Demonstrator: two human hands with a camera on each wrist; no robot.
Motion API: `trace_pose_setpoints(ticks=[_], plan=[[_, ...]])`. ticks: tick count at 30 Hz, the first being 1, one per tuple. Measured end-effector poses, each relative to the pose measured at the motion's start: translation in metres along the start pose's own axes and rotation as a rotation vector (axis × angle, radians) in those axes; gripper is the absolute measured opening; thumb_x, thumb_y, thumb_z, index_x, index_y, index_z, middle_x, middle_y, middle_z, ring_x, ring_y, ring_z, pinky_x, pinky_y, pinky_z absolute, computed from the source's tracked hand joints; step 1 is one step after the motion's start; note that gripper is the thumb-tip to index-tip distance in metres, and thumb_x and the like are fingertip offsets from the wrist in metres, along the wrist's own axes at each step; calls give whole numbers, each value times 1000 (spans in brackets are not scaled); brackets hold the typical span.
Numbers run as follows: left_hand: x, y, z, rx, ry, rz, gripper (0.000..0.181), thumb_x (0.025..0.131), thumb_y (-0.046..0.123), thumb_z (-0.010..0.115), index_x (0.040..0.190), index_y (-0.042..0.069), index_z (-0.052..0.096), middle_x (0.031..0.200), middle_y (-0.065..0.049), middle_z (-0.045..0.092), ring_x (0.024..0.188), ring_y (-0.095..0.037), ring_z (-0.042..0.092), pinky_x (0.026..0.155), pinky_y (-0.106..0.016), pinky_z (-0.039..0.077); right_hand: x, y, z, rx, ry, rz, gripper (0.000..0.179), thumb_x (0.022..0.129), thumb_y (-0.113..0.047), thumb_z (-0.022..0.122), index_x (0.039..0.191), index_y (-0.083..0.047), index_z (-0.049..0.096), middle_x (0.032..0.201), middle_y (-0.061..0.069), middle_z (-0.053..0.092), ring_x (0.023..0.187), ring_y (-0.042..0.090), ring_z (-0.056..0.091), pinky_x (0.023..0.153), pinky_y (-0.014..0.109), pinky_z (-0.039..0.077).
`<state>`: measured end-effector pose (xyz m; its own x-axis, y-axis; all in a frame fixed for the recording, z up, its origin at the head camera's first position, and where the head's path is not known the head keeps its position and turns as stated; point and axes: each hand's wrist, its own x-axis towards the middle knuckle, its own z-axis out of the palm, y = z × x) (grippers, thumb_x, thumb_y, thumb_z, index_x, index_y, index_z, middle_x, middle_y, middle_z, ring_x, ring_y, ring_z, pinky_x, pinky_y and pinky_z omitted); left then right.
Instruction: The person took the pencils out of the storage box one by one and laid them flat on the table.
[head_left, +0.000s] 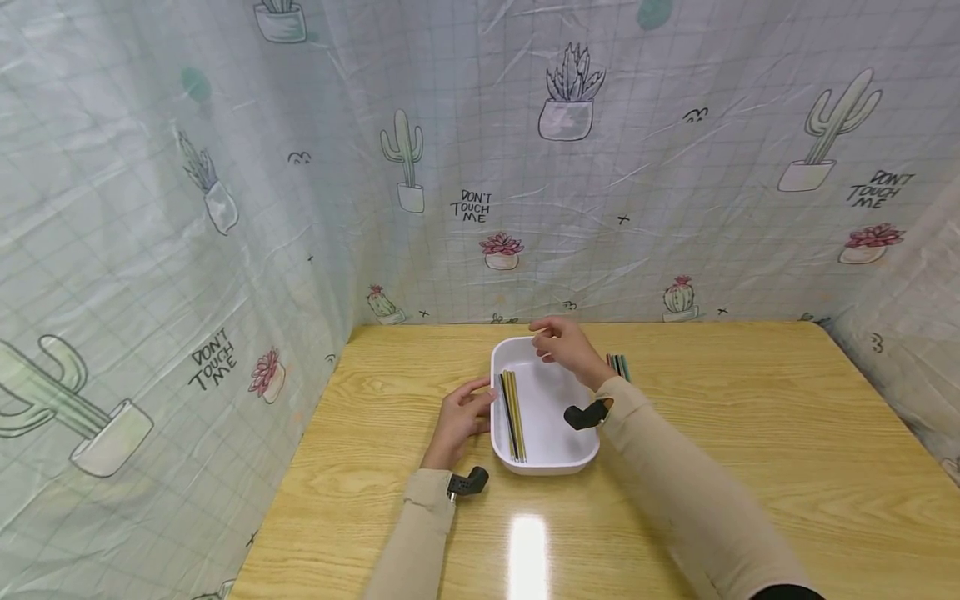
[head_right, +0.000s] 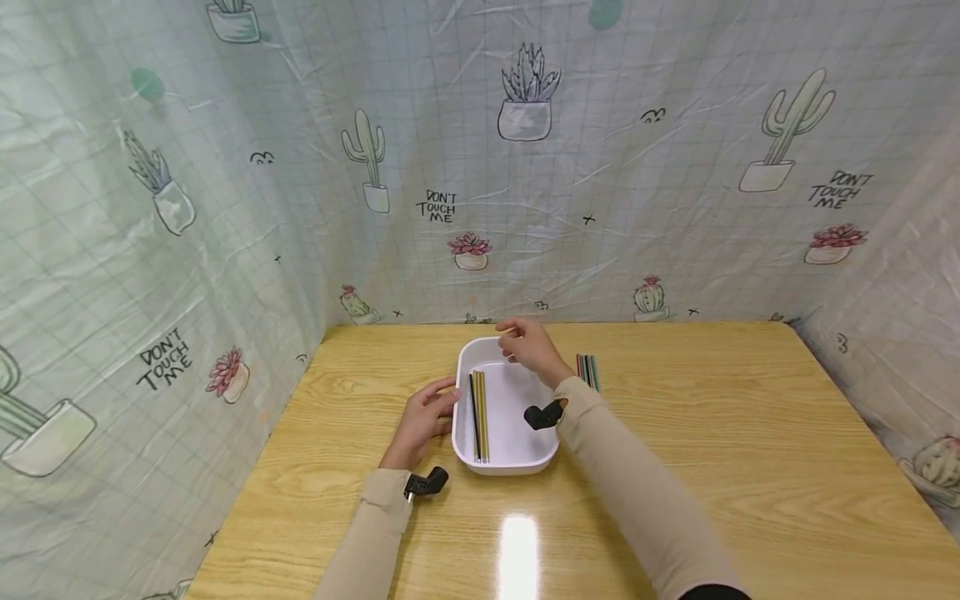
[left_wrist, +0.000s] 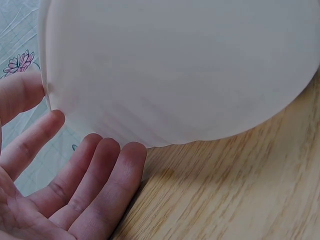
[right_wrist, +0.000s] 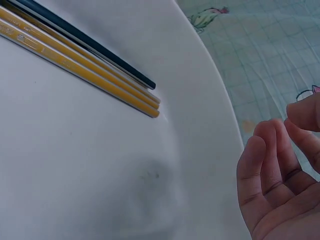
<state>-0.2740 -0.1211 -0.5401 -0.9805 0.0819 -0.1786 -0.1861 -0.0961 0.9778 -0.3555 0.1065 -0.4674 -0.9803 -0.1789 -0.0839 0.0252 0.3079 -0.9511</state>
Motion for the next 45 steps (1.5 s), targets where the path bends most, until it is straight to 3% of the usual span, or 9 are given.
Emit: trace_pose_setpoints(ticks=[4, 9, 16, 25, 30, 45], plan=[[0, 0, 0, -2, 3, -6, 44, 98, 22, 70, 140, 10, 62, 116, -17, 67, 89, -16, 71, 76, -35, 66, 3, 3, 7, -16, -3, 6, 30, 101, -12, 61, 131, -6, 63, 111, 17, 66, 92, 24, 66, 84, 36, 63], [1, 2, 1, -9, 4, -4, 44, 98, 21, 71, 140, 9, 62, 116, -18, 67, 87, -16, 71, 75, -35, 66, 7, 6, 15, -39, -14, 30, 31, 100, -11, 62, 130, -6, 63, 106, 13, 67, 88, 19, 65, 82, 34, 62], [0, 1, 0, -15, 6, -4, 45, 98, 23, 71, 140, 8, 62, 115, -17, 68, 85, -15, 71, 75, -35, 66, 8, 10, 24, -97, -46, 54, 31, 99, -10, 62, 130, -6, 63, 100, 10, 65, 86, 21, 64, 83, 39, 62], [1, 0, -1, -6, 14, -16, 43, 98, 25, 72, 138, 12, 64, 115, -16, 68, 86, -15, 71, 74, -34, 66, 11, 18, 33, -140, -101, 90, 31, 97, -7, 63, 127, -3, 64, 94, 8, 64, 79, 17, 63, 68, 28, 59], [1, 1, 0, -18, 12, -13, 42, 98, 22, 71, 138, 10, 64, 113, -16, 69, 84, -15, 71, 73, -34, 66, 11, 22, 37, -198, -143, 69, 30, 94, -5, 62, 124, 0, 64, 87, 7, 62, 71, 13, 59, 61, 22, 52], [1, 0, 0, -25, 11, -14, 40, 98, 19, 70, 137, 10, 65, 112, -15, 68, 86, -15, 72, 75, -35, 66, 7, 29, 43, -264, -185, 56, 27, 93, -2, 60, 119, 0, 65, 82, 12, 63, 68, 15, 56, 58, 21, 47]])
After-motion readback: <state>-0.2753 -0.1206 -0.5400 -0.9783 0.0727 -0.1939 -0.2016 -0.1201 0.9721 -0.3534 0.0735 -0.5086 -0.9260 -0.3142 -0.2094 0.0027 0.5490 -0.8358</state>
